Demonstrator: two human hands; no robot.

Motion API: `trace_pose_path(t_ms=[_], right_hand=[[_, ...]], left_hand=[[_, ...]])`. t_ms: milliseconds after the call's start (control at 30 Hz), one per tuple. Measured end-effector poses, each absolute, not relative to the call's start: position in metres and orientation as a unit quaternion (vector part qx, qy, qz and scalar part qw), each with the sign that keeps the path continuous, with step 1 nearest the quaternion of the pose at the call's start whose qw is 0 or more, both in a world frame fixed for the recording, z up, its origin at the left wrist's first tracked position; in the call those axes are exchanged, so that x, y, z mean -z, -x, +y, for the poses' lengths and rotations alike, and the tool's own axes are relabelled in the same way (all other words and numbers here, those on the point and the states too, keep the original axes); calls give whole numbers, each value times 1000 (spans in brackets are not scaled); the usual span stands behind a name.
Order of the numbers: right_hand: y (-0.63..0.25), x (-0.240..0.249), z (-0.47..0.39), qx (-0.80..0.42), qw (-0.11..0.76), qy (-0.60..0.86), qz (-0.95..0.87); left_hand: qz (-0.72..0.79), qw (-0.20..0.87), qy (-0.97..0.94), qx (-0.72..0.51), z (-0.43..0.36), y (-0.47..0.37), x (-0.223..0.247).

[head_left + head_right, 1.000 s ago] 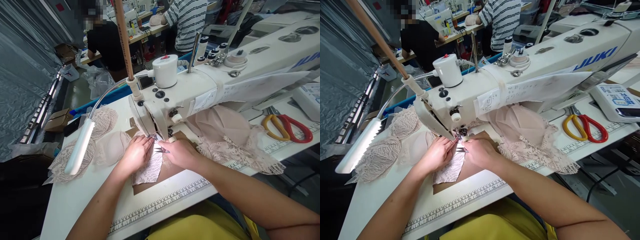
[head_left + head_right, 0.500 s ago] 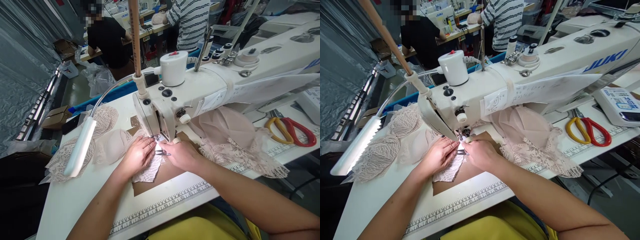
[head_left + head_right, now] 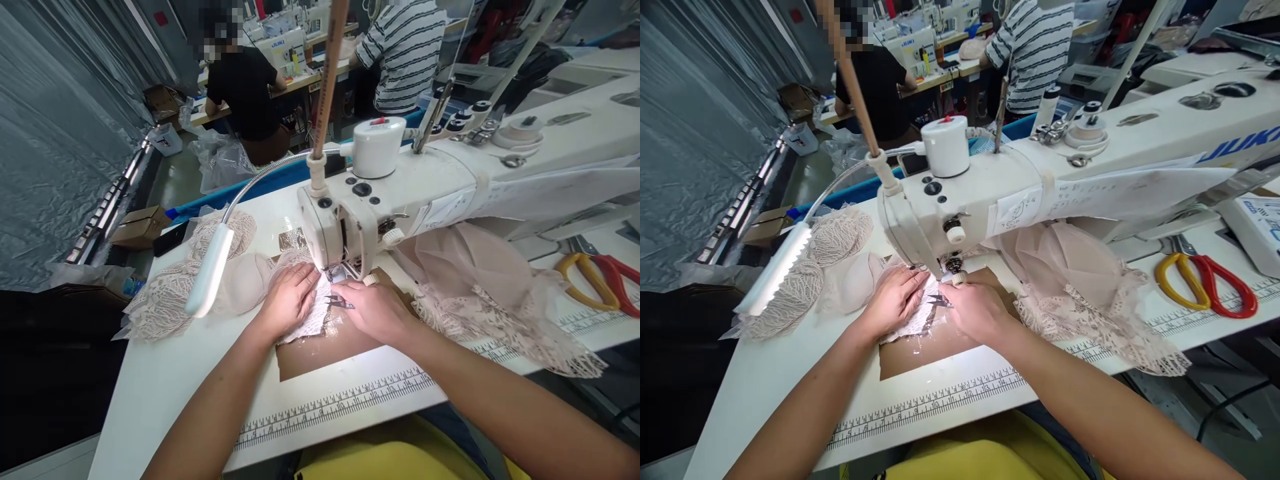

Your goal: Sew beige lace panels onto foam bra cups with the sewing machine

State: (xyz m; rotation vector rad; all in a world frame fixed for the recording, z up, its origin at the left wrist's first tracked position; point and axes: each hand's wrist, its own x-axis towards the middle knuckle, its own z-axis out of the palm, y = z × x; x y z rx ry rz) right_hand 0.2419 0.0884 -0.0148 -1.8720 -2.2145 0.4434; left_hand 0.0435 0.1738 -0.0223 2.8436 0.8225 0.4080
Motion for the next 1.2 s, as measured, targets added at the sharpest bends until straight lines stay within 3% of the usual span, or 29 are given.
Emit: trace_pose_path(t_ms=[333, 533, 600, 700, 800, 967, 1133, 1200], right_hand=[[-243, 15, 88, -196, 255, 580, -749], [-242, 15, 82, -198, 286, 514, -784], [-239, 14, 76, -176, 296, 475, -810], [-228, 11, 66, -136, 265, 380, -876], [-214, 5, 58, -127, 180, 285, -933], [-226, -13, 58, -169, 71, 337, -924], [-259, -31, 55, -237, 26, 425, -873], [-261, -36, 55, -283, 51, 426, -858]], left_hand=[[346, 107, -929, -80, 114, -47, 6], [311, 288, -896, -128, 73, -23, -28], [359, 297, -865, -187, 89, -9, -34], [468, 197, -828, -238, 134, 9, -31], [521, 130, -818, -206, 178, 18, -20], [514, 137, -831, -162, 206, 18, -4], [476, 184, -849, -136, 187, 18, -7], [442, 203, -861, -148, 169, 15, -11]])
